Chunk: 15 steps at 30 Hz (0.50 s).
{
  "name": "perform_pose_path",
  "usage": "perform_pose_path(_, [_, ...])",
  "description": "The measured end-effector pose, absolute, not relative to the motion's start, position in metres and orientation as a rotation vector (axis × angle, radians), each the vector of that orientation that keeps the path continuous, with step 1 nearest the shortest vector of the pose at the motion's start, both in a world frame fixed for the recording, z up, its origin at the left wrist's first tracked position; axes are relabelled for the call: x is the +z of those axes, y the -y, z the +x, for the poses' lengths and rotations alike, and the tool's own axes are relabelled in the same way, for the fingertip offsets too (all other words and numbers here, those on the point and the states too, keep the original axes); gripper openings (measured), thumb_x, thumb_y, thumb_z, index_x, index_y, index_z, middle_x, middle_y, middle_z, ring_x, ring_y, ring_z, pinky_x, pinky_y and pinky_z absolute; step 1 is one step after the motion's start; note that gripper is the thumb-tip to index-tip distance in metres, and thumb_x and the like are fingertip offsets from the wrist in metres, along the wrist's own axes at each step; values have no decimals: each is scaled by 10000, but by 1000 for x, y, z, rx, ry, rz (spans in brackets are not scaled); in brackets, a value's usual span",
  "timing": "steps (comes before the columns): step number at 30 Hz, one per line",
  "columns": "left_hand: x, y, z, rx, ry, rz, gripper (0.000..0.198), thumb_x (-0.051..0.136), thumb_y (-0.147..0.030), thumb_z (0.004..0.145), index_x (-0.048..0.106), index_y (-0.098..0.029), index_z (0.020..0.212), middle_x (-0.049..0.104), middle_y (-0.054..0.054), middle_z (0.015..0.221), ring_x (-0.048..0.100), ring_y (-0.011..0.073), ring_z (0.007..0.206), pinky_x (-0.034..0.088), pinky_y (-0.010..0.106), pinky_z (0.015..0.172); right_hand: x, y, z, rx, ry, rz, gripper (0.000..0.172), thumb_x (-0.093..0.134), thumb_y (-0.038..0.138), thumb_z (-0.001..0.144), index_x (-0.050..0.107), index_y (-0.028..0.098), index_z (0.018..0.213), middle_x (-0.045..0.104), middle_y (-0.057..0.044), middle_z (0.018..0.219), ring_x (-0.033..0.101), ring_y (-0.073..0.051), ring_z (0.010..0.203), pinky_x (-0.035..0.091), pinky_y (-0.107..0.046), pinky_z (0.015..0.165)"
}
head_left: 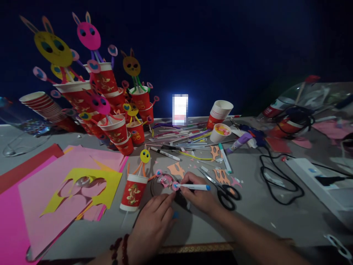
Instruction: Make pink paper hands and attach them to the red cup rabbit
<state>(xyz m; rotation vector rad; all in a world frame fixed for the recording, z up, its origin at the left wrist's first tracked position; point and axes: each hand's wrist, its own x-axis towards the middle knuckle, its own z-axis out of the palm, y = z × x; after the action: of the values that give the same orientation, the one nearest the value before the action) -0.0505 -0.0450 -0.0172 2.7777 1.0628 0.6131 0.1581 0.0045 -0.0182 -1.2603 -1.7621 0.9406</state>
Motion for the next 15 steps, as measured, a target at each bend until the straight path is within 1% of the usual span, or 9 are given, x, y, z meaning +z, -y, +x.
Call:
perform_pose_path(11, [-17,45,-49,663,-1075,2776,236,430,-233,1017,620,-150,905,668,126,1299,630,258,1074,558,405,883,-25,-5,158,961,1783,-1263,48,582,252,822,591,227,782,607,27,677,553,-152,607,408,-250,586])
perform_pose_path(15, [-18,45,-50,646,-1062,2770,213,454,-233,1008,624,-143,916,658,132,1314,626,261,1081,558,406,884,-23,-4,158,972,1788,-1264,61,571,248,811,579,226,754,594,31,655,543,-148,591,401,-247,575])
